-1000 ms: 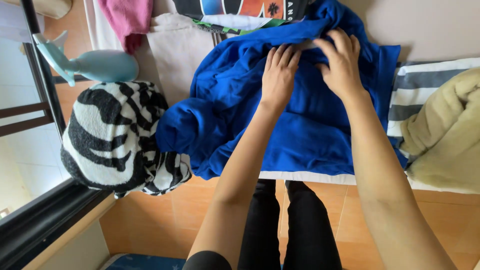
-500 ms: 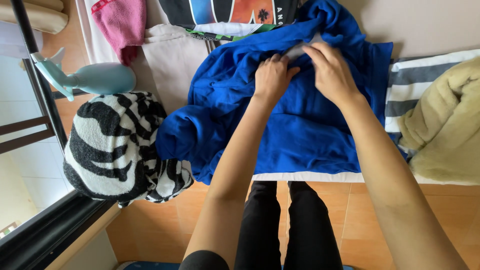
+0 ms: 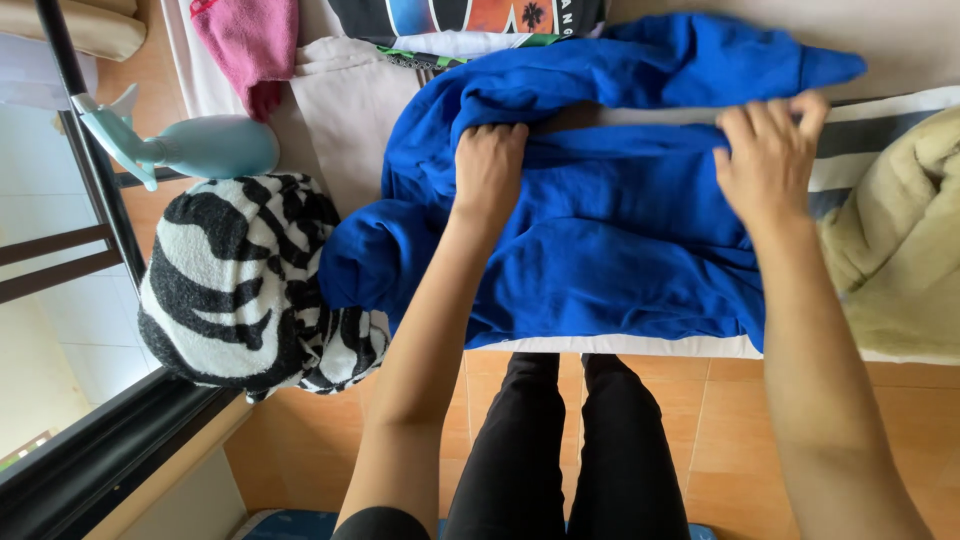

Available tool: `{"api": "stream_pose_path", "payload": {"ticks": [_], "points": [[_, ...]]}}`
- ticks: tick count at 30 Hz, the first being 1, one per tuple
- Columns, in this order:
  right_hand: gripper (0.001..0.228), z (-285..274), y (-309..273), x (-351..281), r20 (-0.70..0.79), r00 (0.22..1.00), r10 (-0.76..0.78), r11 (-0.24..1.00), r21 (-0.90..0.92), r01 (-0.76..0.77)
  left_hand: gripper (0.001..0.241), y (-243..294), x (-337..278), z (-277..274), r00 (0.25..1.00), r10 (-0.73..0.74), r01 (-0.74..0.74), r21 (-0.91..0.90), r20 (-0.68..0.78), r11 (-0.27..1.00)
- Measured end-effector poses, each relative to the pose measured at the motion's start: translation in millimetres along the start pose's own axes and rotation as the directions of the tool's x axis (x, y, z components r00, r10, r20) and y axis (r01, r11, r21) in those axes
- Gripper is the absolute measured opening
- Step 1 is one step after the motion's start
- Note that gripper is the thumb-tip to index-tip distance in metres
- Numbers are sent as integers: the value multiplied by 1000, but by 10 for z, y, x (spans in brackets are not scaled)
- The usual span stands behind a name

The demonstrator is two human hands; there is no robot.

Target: The person folds a blue jacket on a bed, smoothing the fabric and aligning the edges before folding it into a compact rectangle. They then fold a striped towel and a beige towel, placing each folded item on the bed.

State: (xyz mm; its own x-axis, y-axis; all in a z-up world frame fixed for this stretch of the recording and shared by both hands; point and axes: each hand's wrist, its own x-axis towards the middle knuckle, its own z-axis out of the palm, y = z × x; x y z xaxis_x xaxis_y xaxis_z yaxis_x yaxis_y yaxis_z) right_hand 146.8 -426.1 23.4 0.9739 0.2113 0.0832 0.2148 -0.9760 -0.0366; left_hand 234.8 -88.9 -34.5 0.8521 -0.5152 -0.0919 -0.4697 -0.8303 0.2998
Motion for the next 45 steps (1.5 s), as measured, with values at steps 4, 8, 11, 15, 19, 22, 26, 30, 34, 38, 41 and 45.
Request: {"api": "stream_pose_path", "payload": {"ticks": [4,8,11,15,19,22,26,30,34,38,41,45], "points": [[32,179,-308,-676,-75,997,2,994,108,6,25,361,-515,-169,988,-50,47,-23,-146,999],[30,138,-573,-1001,82,993,88,967,231,-105,53,647,-989,-287,982,-170,152,-182,-87,971],[33,3,-632,-986,291,949,123,936,284,-208,70,739,-1269,-50,985,-168,151,-286,-35,946],[24,-121,-606,-649,486,834,261,758,432,-489,74,728,-1371,256,973,-211,232,-324,97,917],[32,-256,-935,233,167,960,223,857,437,-275,71,722,-1344,288,967,-244,252,-338,67,907],[53,-184,-1100,749,-5,998,56,909,413,-50,69,720,-1337,283,972,-235,229,-348,27,909],[18,-205,-1121,874,4,1000,6,937,350,-7,59,736,-1318,-78,963,-270,232,-477,-10,847],[18,-552,-977,492,175,969,175,555,795,-244,16,825,-1363,-658,886,-437,187,-741,-156,645],[11,-1009,-1106,501,371,855,362,396,769,-502,22,738,-1240,-954,758,-513,150,-657,-404,739],[45,-631,-1005,542,98,992,78,772,624,-122,27,708,-994,-1061,727,-591,232,-686,-348,690],[40,154,-880,252,-28,1000,13,870,492,3,27,818,-986,-1019,764,-546,196,-684,-343,703],[26,459,-864,89,-61,993,96,832,552,-46,28,968,-1004,-902,812,-467,164,-630,-351,759]]}}
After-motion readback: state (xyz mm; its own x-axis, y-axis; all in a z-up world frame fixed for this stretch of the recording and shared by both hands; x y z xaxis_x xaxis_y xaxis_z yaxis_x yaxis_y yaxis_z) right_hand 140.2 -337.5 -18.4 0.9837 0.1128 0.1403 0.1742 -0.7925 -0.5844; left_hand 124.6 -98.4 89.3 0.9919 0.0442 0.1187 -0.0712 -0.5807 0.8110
